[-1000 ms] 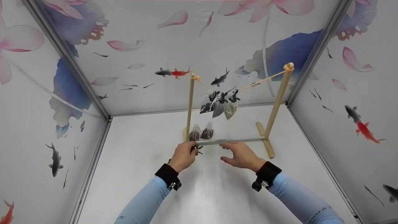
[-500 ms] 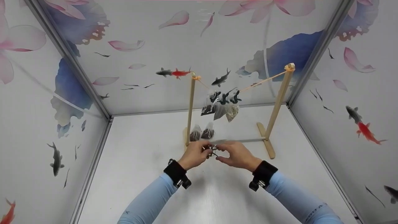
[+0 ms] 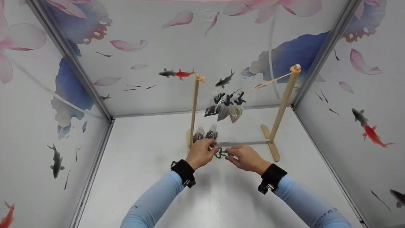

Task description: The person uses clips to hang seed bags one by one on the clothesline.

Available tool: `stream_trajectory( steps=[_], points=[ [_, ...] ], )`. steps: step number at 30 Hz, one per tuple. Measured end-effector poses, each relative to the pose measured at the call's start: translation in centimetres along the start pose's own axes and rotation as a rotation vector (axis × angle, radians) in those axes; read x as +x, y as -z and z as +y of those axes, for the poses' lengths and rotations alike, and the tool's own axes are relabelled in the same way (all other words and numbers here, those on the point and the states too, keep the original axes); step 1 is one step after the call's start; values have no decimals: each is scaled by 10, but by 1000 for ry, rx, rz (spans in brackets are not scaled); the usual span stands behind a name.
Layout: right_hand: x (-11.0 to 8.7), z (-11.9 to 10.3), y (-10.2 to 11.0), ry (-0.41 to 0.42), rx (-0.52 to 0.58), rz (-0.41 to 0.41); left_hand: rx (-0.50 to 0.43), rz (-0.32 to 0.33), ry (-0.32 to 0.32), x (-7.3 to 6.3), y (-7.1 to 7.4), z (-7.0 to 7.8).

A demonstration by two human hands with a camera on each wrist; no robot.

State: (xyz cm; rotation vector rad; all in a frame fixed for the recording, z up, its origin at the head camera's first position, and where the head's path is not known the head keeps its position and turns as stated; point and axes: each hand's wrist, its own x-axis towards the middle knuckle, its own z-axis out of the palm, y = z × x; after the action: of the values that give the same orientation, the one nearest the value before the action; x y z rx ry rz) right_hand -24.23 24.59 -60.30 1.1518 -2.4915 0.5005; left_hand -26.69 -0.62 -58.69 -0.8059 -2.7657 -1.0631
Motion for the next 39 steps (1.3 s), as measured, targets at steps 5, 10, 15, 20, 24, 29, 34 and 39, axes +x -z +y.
stream_trajectory(
  steps=[5,10,15,20,24,29,34,39],
  points=[
    [-7,5,3,25,-19,-21,268,95,-42,21,-9,-10],
    [-12,6,5,38,6,-55,753,56,-150,45,-19,-26],
    [-17,5,7,15,31,-104,1044,-45,-145,67,-21,-38],
    [-23,5,8,-23,61,-150,1169,-215,-96,78,-19,-40],
    [-26,7,11,-52,71,-172,1246,-346,-81,80,-22,-42],
    [-26,7,15,-58,89,-184,1177,-340,-83,77,-25,-51],
    [-24,7,19,-49,75,-164,1135,-325,-152,74,-22,-56],
    [-19,9,29,-62,68,-137,1104,-291,-206,74,-11,-50]
  ],
)
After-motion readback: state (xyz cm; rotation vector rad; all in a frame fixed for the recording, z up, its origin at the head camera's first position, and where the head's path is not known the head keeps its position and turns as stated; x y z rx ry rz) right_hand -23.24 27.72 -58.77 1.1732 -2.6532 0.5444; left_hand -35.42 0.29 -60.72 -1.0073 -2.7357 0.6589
